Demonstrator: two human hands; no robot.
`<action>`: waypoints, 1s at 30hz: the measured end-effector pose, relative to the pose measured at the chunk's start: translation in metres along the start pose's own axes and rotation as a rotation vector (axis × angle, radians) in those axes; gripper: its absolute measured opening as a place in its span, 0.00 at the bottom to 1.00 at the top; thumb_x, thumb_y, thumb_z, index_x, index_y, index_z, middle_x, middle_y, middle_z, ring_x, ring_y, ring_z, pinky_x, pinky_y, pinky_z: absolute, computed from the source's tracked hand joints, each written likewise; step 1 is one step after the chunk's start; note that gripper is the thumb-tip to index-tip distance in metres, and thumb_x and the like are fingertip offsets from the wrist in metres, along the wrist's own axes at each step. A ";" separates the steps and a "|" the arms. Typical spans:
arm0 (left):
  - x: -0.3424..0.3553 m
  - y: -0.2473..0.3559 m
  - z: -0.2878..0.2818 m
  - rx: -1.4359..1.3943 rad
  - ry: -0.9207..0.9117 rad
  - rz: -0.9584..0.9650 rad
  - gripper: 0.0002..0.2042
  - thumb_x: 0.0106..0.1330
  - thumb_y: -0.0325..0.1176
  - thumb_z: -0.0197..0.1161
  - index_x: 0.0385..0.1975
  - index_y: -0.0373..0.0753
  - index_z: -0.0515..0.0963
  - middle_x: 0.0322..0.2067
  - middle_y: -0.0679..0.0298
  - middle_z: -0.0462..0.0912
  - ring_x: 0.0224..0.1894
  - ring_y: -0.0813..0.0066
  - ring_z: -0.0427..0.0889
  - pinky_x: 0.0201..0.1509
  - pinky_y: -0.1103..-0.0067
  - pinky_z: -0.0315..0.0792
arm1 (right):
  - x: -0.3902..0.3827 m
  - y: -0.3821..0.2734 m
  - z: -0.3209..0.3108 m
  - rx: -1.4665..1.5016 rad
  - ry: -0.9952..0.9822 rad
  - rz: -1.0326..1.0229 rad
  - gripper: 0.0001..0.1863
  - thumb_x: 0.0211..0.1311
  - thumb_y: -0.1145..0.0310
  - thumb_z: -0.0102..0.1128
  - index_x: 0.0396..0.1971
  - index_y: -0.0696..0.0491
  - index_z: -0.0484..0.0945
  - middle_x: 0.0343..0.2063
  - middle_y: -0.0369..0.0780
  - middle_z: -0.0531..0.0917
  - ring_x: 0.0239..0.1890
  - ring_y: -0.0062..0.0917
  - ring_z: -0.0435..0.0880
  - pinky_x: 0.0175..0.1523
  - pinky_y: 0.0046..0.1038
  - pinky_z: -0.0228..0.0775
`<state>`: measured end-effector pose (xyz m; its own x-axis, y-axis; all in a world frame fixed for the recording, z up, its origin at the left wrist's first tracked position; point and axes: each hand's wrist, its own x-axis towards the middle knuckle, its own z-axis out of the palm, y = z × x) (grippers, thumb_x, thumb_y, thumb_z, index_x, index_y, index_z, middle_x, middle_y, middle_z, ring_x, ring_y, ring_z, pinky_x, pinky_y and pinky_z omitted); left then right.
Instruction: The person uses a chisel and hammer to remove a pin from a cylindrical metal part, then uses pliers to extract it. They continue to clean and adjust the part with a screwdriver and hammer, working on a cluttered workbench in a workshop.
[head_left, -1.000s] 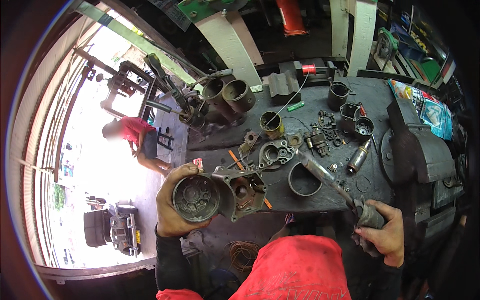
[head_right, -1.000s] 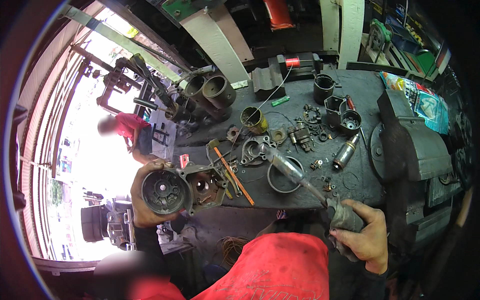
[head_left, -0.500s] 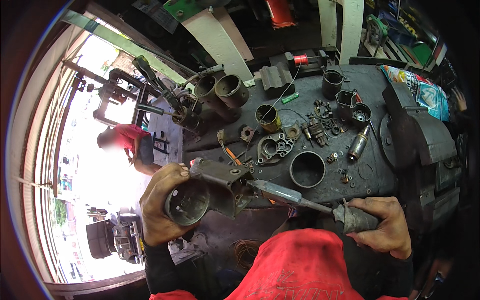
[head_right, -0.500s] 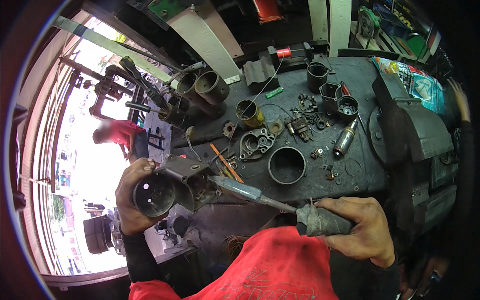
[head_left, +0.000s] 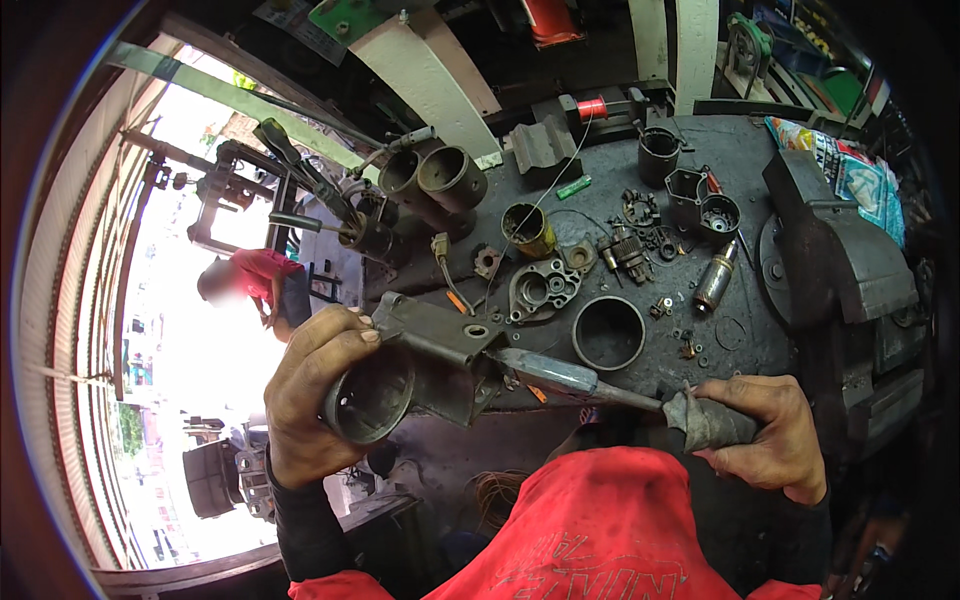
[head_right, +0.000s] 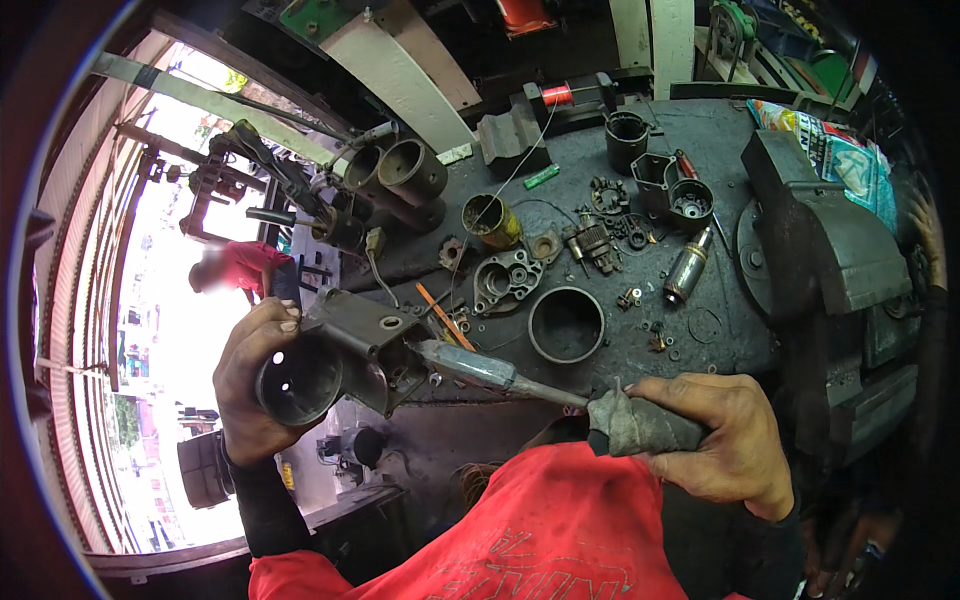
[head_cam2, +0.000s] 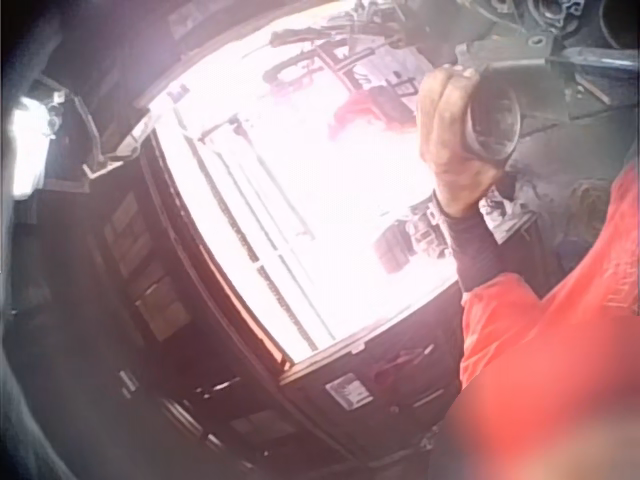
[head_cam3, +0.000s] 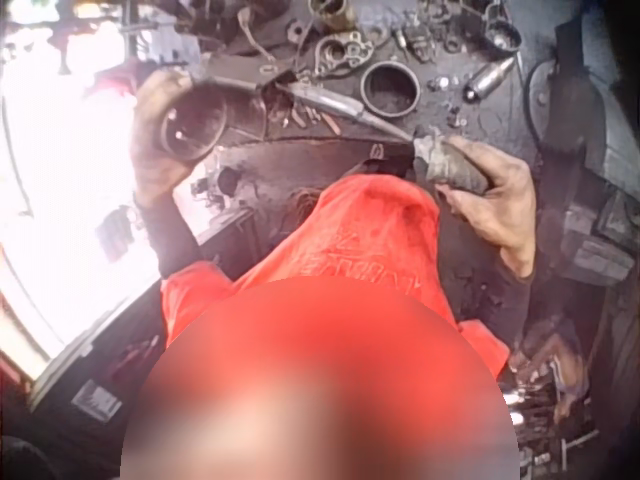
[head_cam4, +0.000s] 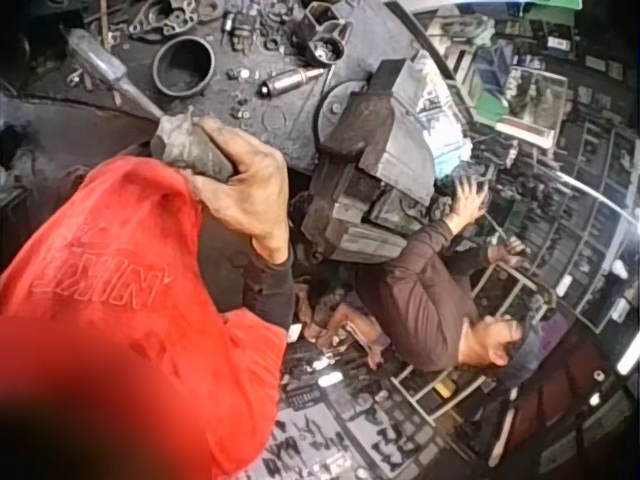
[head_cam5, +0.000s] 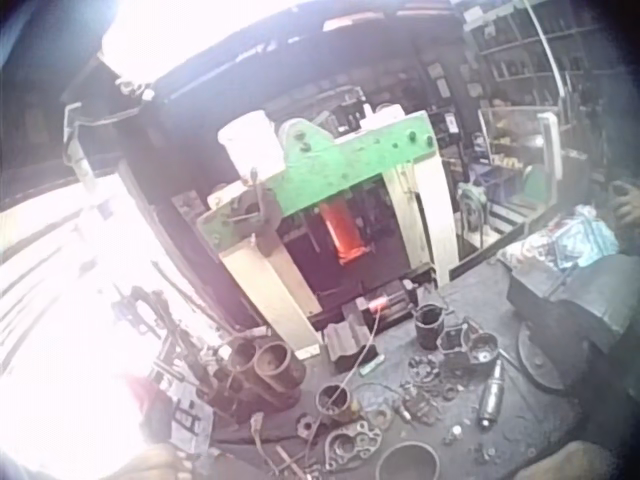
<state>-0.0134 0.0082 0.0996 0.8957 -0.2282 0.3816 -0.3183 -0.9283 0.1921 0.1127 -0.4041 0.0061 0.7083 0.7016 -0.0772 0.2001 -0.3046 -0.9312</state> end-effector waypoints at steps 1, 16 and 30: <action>0.002 0.001 0.000 0.006 0.000 0.006 0.36 0.43 0.25 0.87 0.56 0.40 0.77 0.54 0.49 0.84 0.55 0.53 0.87 0.59 0.66 0.81 | 0.000 0.001 -0.001 0.009 0.002 0.000 0.32 0.36 0.73 0.79 0.50 0.61 0.88 0.34 0.48 0.90 0.33 0.36 0.92 0.38 0.31 0.82; 0.028 0.012 -0.008 0.074 -0.056 0.060 0.34 0.47 0.23 0.86 0.56 0.40 0.78 0.55 0.51 0.84 0.59 0.50 0.85 0.64 0.62 0.80 | 0.001 0.015 -0.010 -0.104 0.070 -0.139 0.34 0.34 0.72 0.76 0.52 0.59 0.87 0.32 0.48 0.88 0.31 0.40 0.90 0.36 0.33 0.79; 0.040 0.022 -0.010 0.092 -0.036 0.094 0.30 0.45 0.21 0.84 0.52 0.40 0.83 0.52 0.54 0.85 0.59 0.47 0.86 0.63 0.60 0.80 | 0.005 0.021 -0.017 -0.125 0.071 -0.244 0.32 0.37 0.72 0.73 0.52 0.58 0.87 0.31 0.44 0.87 0.30 0.39 0.87 0.35 0.34 0.77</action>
<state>0.0126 -0.0185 0.1278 0.8743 -0.3248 0.3608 -0.3736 -0.9247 0.0729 0.1319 -0.4182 -0.0076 0.6736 0.7186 0.1731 0.4494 -0.2122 -0.8678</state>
